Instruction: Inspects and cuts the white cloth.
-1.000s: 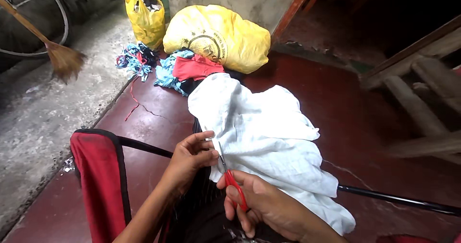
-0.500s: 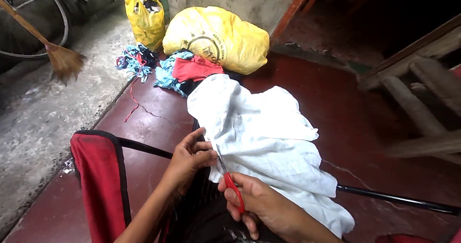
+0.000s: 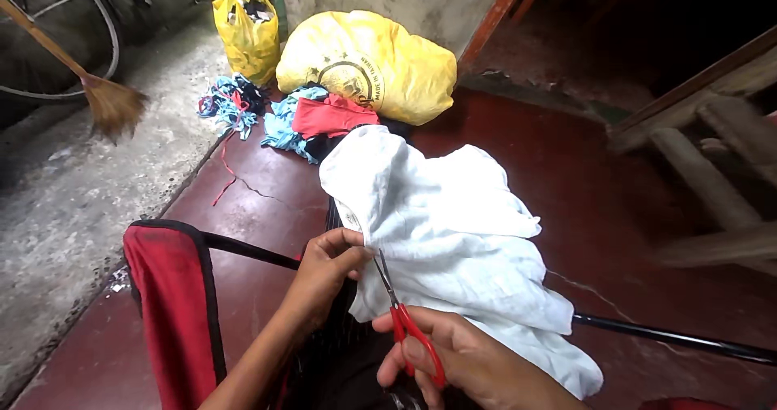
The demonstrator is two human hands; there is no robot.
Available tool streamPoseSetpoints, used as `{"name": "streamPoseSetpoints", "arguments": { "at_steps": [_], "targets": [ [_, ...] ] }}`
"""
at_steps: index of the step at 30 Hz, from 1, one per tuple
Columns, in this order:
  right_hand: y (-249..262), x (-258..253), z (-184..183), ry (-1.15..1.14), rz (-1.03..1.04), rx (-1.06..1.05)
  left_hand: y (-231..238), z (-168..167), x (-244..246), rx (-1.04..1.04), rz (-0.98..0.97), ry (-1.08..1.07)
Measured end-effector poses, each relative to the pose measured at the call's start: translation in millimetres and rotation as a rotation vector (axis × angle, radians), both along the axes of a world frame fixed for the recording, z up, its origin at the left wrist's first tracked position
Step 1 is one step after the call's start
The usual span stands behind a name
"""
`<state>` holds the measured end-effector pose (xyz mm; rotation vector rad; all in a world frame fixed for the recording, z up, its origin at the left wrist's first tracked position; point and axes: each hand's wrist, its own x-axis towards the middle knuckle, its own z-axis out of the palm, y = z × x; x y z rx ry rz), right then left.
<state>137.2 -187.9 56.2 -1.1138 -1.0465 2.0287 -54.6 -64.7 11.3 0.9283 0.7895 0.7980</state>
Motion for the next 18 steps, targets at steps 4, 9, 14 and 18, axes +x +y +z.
{"name": "streamPoseSetpoints", "arguments": {
  "at_steps": [4,9,14,18],
  "targets": [
    [-2.9,-0.7,3.9,-0.022,-0.053,0.004,-2.3,0.2,1.4,0.076,0.058,0.005],
    [-0.3,0.9,-1.2,0.004,-0.054,-0.004,-4.3,-1.9,2.8,0.112,0.112,-0.017],
    [2.6,2.0,-2.4,-0.001,-0.042,-0.017,-5.9,-5.9,-1.3,0.239,0.075,-0.032],
    [2.7,3.1,-2.7,0.012,-0.038,-0.02,-5.4,-5.8,-4.2,0.303,0.031,-0.002]
  ]
}}
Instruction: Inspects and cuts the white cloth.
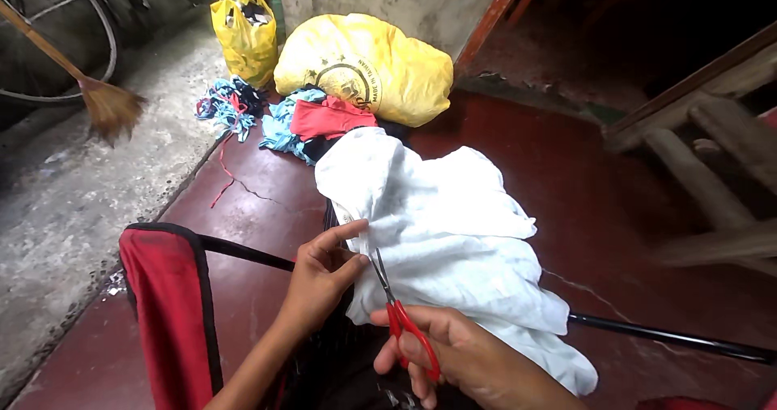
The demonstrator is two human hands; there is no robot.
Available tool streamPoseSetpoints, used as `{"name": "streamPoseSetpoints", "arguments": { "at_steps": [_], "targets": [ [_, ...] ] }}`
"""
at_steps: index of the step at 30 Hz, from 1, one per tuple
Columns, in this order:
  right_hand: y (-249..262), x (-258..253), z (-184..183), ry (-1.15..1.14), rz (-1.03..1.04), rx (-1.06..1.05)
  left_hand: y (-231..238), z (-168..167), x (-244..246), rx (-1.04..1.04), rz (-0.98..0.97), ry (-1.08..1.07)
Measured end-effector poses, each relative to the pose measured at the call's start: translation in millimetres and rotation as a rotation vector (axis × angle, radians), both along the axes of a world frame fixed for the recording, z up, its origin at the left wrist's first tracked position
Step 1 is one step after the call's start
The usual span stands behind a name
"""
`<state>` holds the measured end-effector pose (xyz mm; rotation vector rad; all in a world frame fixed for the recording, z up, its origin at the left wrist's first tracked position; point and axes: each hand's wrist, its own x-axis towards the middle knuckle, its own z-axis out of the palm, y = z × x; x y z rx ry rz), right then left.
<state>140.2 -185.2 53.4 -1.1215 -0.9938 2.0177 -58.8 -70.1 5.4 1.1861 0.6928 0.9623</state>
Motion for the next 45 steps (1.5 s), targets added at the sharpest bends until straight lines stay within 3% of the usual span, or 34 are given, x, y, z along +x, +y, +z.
{"name": "streamPoseSetpoints", "arguments": {
  "at_steps": [25,33,41,45],
  "targets": [
    [12.2,1.3,-2.3,0.084,0.002,-0.046,-4.7,0.7,-2.0,-0.289,-0.093,-0.141],
    [11.8,-5.3,0.4,-0.126,-0.021,0.08,-8.8,3.2,1.0,-0.218,-0.106,-0.149],
    [9.2,-10.2,0.7,-0.195,-0.068,0.11,-8.9,2.3,0.7,-0.164,-0.084,-0.168],
    [8.2,-11.6,2.1,-0.219,-0.08,0.106,-10.5,17.9,4.7,-0.15,-0.007,-0.054]
  ]
}}
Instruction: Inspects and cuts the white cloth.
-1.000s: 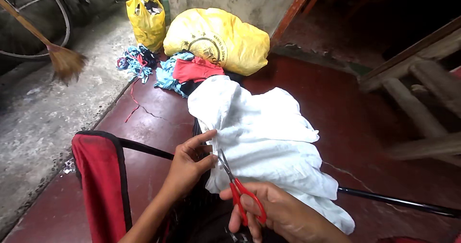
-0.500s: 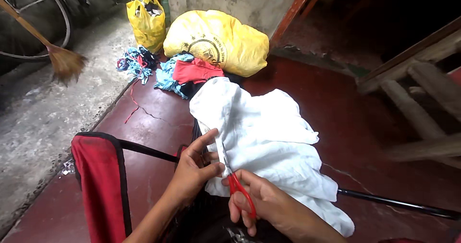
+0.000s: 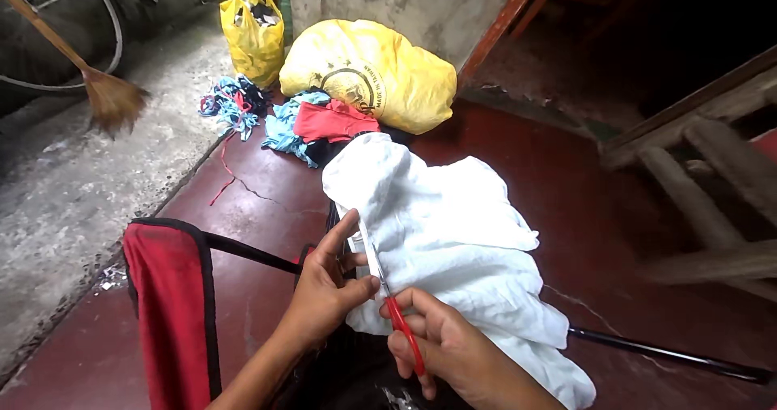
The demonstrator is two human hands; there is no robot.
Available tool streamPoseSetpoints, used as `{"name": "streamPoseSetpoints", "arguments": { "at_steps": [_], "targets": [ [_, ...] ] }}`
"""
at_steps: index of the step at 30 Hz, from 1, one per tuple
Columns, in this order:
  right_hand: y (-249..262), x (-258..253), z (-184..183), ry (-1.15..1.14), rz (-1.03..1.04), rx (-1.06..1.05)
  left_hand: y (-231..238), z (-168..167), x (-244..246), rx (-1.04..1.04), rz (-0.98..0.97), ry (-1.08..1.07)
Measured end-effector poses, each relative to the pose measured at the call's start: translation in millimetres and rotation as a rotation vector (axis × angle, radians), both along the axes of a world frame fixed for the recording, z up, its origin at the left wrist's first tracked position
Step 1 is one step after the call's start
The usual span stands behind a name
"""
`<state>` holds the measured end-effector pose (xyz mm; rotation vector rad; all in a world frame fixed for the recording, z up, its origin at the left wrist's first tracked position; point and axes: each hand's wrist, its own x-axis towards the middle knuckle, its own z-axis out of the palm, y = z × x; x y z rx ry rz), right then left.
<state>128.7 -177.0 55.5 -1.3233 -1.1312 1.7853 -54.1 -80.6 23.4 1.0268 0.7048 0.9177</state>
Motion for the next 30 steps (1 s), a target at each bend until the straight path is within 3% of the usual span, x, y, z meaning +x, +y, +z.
{"name": "streamPoseSetpoints", "arguments": {
  "at_steps": [11,22,30],
  "targets": [
    [13.2,2.6,3.2,0.025,0.064,-0.002,4.6,-16.5,-7.9,0.073,-0.06,-0.096],
    [16.1,2.8,7.1,0.001,0.039,-0.06,4.5,-18.5,-9.9,0.133,-0.057,-0.037],
    [25.1,2.4,8.6,-0.103,0.074,0.012,6.4,-17.8,-12.4,0.205,-0.053,0.014]
  ]
}}
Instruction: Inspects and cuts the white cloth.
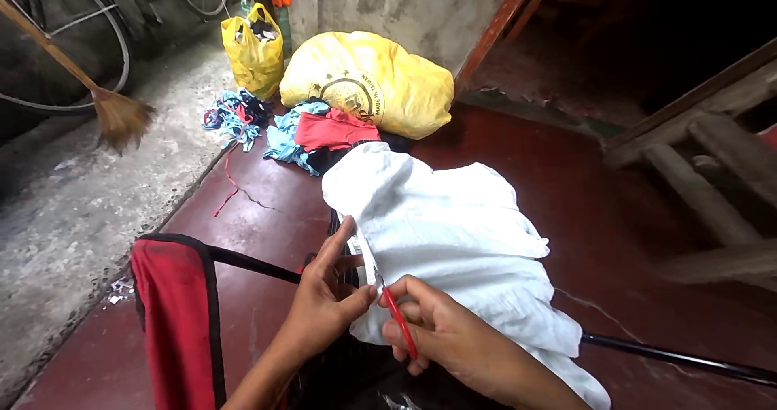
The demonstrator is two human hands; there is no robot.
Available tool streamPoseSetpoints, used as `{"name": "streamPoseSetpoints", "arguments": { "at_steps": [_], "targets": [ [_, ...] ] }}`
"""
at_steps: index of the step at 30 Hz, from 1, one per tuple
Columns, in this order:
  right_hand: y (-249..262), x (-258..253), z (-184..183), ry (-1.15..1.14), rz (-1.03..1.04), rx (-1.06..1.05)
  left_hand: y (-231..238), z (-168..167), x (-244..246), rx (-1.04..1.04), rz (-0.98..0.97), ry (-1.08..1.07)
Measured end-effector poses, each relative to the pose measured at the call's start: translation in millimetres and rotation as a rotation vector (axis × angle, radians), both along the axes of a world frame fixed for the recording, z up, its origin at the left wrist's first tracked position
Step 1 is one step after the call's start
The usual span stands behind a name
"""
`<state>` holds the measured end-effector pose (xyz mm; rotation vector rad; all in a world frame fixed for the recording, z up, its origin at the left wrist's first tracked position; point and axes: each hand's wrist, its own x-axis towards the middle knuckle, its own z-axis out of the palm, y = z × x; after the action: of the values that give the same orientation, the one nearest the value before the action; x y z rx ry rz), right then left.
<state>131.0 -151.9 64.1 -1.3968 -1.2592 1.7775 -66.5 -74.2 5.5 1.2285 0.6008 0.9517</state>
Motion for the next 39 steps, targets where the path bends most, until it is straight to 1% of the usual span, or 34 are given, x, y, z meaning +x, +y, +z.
{"name": "streamPoseSetpoints", "arguments": {
  "at_steps": [4,10,15,22,26,31,35,39],
  "targets": [
    [-0.7,-1.1,1.5,-0.055,-0.009,0.027,0.5,-2.0,-0.3,0.009,-0.005,-0.009],
    [3.2,-1.5,7.4,0.063,-0.035,-0.035,0.5,-3.5,-0.7,0.011,-0.009,-0.018],
    [16.5,1.0,11.8,0.044,-0.005,-0.042,1.0,-4.0,-1.5,0.055,-0.029,0.004],
    [17.3,-1.8,-3.4,0.062,-0.051,-0.061,3.2,-12.7,-2.3,0.068,-0.064,0.021],
    [10.9,-4.6,-10.4,0.066,-0.055,-0.06,13.5,-14.9,-0.6,-0.018,-0.153,0.005],
    [4.3,-7.3,-16.1,0.03,-0.062,-0.035,29.8,-5.3,6.7,-0.142,-0.034,-0.155],
    [4.2,-6.8,-16.0,0.026,-0.063,-0.018,31.1,-3.1,4.9,-0.071,0.06,-0.055],
    [6.5,-6.2,-18.1,0.025,-0.045,-0.008,29.7,-4.1,3.3,-0.065,0.102,-0.042]
  ]
}}
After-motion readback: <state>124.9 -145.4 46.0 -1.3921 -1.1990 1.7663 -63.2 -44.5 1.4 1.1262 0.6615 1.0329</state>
